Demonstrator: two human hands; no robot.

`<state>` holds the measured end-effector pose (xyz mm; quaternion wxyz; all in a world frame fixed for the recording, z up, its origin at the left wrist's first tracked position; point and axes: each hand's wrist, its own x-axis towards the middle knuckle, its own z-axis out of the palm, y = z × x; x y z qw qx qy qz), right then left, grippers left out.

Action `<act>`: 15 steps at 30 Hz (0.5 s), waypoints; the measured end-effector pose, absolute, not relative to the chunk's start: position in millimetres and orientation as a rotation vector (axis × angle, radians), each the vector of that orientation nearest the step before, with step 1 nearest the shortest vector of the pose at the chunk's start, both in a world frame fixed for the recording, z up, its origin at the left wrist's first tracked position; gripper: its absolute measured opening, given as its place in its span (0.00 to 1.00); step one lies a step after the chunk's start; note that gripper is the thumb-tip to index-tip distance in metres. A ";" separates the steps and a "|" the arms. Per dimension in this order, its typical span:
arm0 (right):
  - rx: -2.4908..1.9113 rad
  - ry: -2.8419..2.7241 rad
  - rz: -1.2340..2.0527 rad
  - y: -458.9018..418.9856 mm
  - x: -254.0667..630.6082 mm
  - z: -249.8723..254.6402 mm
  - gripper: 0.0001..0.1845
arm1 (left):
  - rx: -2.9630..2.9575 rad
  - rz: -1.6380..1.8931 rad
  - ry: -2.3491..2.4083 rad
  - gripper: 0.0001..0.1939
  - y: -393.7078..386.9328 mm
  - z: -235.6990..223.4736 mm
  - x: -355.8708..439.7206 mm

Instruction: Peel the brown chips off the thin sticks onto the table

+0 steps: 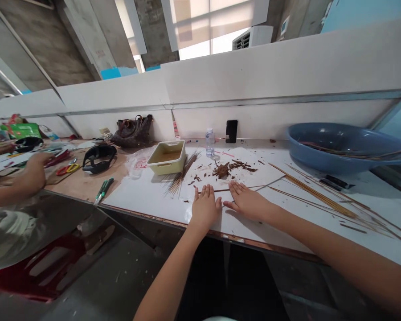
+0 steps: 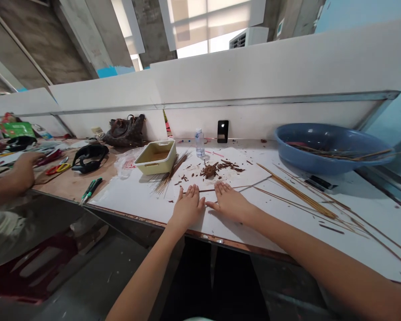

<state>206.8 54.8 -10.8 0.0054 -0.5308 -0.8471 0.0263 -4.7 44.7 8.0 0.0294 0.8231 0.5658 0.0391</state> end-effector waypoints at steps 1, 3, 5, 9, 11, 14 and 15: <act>-1.633 -2.633 0.058 48.5 209.1 -16.6 0.61 | 2.548 0.129 1.750 0.36 39.0 4.2 -7.5; -1.572 -2.602 0.040 38.6 214.1 -25.9 0.61 | 2.573 0.131 1.738 0.35 30.6 -2.5 -11.9; -1.563 -2.608 0.034 38.2 216.7 -27.0 0.59 | 2.572 0.104 1.730 0.35 31.8 -3.1 -12.4; -1.668 -2.609 0.103 60.4 211.6 -10.0 0.55 | 2.489 0.072 1.772 0.35 56.2 11.3 -3.2; -1.698 -2.596 0.109 66.3 208.2 -5.5 0.54 | 2.478 0.081 1.783 0.35 61.6 16.1 -1.2; -1.670 -2.588 0.052 54.4 208.9 -12.3 0.57 | 2.513 0.085 1.767 0.34 47.6 11.0 -8.1; -1.647 -2.595 0.032 47.3 210.5 -16.6 0.59 | 2.539 0.100 1.759 0.34 39.9 6.7 -12.1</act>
